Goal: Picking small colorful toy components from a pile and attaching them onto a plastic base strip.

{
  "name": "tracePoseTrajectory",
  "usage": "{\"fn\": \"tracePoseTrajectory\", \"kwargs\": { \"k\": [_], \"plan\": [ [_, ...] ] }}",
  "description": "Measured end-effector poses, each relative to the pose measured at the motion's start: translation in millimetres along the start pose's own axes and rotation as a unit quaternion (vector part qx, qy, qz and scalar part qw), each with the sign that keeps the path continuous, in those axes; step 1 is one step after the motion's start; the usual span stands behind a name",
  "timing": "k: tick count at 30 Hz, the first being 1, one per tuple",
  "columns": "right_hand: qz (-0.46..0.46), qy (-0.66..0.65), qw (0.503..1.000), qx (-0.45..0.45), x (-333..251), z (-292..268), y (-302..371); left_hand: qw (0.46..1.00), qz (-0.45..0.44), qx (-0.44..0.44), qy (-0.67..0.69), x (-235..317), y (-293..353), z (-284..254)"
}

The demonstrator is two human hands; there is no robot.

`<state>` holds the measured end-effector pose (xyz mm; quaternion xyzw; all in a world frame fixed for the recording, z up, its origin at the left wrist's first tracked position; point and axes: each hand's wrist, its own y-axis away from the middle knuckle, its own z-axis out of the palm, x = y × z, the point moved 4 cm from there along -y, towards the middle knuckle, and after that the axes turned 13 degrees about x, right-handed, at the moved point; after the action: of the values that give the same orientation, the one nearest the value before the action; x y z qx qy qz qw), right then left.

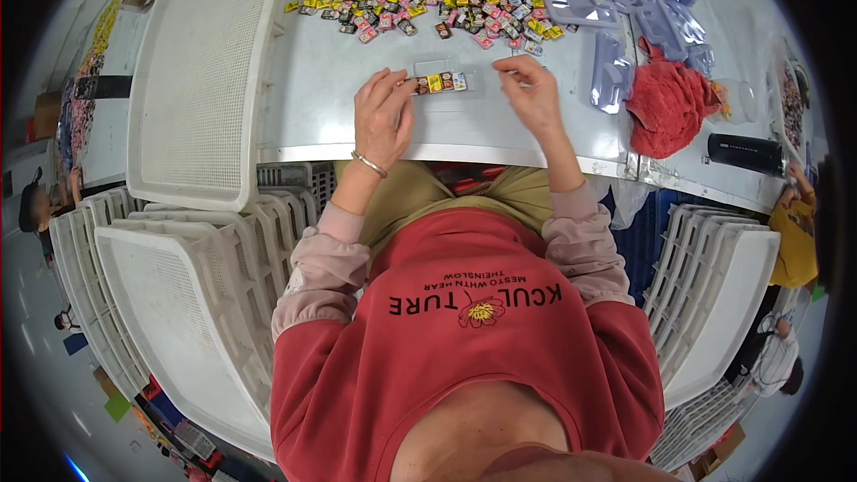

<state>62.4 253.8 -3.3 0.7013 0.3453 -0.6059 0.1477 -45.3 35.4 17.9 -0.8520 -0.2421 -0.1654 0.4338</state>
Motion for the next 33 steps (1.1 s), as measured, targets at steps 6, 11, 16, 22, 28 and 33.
{"fn": "tracePoseTrajectory", "kwargs": {
  "k": [6, 11, 16, 22, 28, 33],
  "plan": [
    [-0.018, 0.077, 0.996, 0.042, -1, -19, 11, 0.998, 0.044, -0.009, 0.034, 19, -22, 32],
    [-0.045, 0.081, 0.993, 0.074, 3, -23, 21, 0.995, 0.05, -0.055, 0.068, 19, -21, 53],
    [0.019, -0.009, 0.998, 0.058, -15, -8, 11, 0.999, 0.016, -0.024, 0.046, 14, -22, 24],
    [-0.174, 0.316, 0.928, -0.092, -26, 41, 10, 0.995, 0.058, -0.082, 0.007, 21, 0, 29],
    [-0.141, 0.276, 0.951, 0.003, -35, 45, 25, 0.996, 0.057, -0.072, 0.013, 21, 2, 27],
    [-0.129, 0.283, 0.95, -0.004, -36, 54, 23, 0.996, 0.047, -0.069, 0.014, 20, 2, 26]
  ]
}}
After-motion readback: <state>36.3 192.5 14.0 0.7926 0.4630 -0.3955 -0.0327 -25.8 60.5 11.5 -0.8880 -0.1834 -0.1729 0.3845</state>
